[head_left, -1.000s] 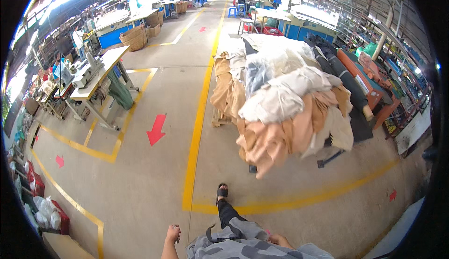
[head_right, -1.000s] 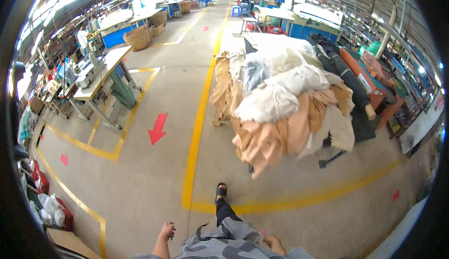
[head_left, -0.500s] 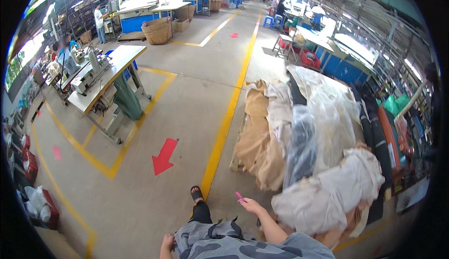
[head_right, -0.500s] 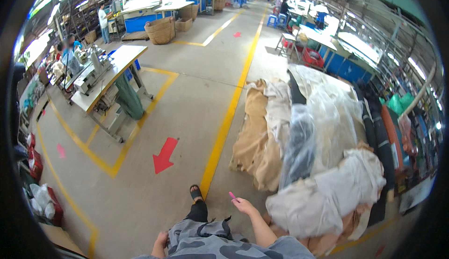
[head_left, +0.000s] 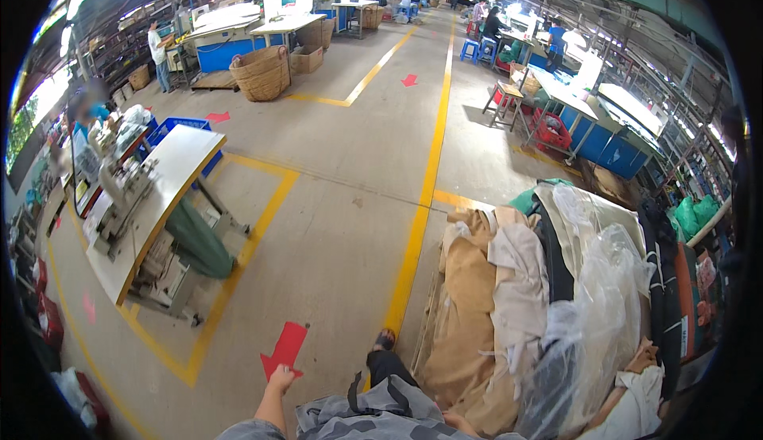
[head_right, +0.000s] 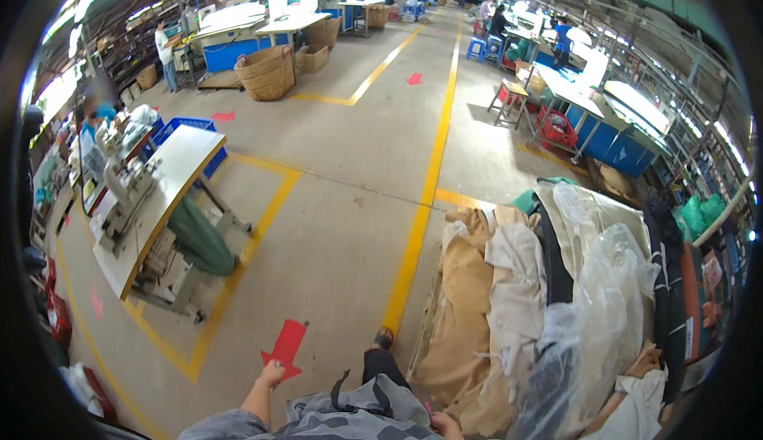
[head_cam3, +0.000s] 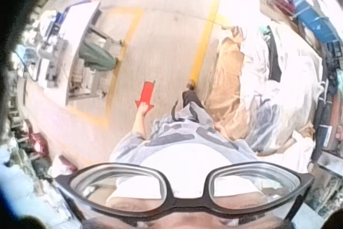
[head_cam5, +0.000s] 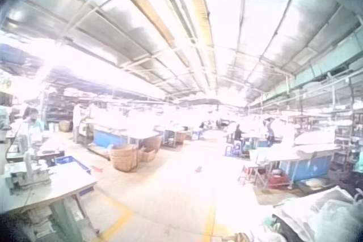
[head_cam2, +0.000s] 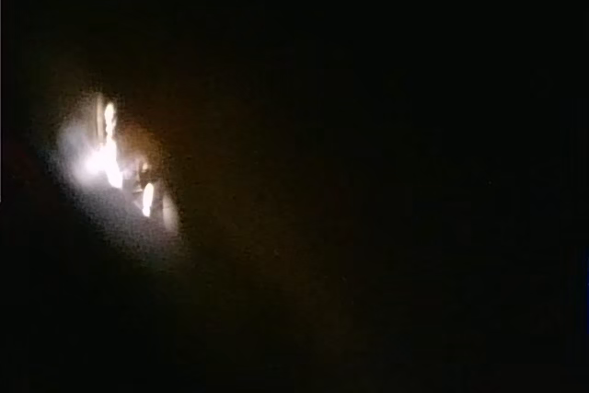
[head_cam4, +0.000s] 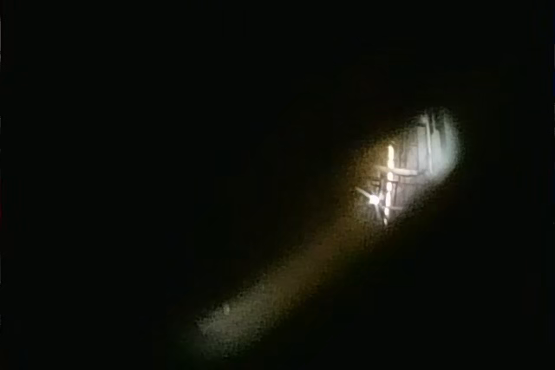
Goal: The person walks through a factory floor, picks up a plastic bag of light blue shoe insoles, and writes on a document with a pink pen. They then tie the bag closed and carry it away while another worker handles cardboard shoe parts nearby.
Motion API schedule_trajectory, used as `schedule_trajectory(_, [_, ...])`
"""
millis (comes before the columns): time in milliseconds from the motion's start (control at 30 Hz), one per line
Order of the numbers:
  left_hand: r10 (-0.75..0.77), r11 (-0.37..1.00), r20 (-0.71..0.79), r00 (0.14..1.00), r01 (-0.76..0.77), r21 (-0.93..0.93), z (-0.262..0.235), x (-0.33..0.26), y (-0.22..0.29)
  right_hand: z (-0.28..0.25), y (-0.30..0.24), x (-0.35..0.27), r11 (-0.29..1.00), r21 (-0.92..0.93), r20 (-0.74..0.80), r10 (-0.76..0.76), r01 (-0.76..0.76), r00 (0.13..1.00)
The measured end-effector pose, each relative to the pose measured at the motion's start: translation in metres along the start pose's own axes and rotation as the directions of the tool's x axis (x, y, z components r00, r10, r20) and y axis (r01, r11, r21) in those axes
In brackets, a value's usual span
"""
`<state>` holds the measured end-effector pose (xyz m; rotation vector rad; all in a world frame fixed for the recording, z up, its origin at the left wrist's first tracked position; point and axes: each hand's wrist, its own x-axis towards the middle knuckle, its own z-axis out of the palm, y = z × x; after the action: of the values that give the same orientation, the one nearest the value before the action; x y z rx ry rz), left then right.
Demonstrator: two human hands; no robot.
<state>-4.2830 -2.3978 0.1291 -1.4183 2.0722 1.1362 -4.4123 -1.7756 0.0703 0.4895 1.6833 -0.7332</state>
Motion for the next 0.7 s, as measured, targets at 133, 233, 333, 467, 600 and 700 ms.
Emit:
schedule_trajectory(133, [0.083, 0.958, 0.017, 0.996, -0.074, -0.278, -0.054, 0.113, 0.192, -0.048, -0.14, 0.026, 1.0, -0.01, -0.056, 0.007, -0.008, 0.998])
schedule_trajectory(233, [0.051, 0.933, 0.152, 0.987, 0.007, -0.359, -0.085, 0.149, 0.319, -0.098, -0.27, 0.053, 0.995, -0.059, -0.091, -0.08, 0.075, 0.993])
schedule_trajectory(333, [0.073, 0.902, 0.255, 0.964, 0.046, -0.429, -0.105, 0.178, 0.409, -0.16, -0.429, 0.093, 0.949, -0.184, -0.16, -0.287, 0.257, 0.944])
schedule_trajectory(467, [0.026, 0.823, 0.171, 0.985, 0.076, -0.564, -0.103, 0.246, 0.463, -0.252, -0.67, 0.127, 0.806, -0.513, -0.22, -0.456, 0.296, 0.862])
schedule_trajectory(600, [-0.119, 0.862, 0.121, 0.986, 0.163, -0.48, -0.102, 0.331, 0.489, -0.318, -0.88, 0.122, 0.817, -0.411, -0.304, -0.541, 0.404, 0.785])
schedule_trajectory(700, [-0.228, 0.915, 0.212, 0.95, 0.284, -0.287, -0.137, 0.383, 0.544, -0.343, -0.973, 0.151, 0.8, -0.283, -0.351, -0.6, 0.529, 0.719])
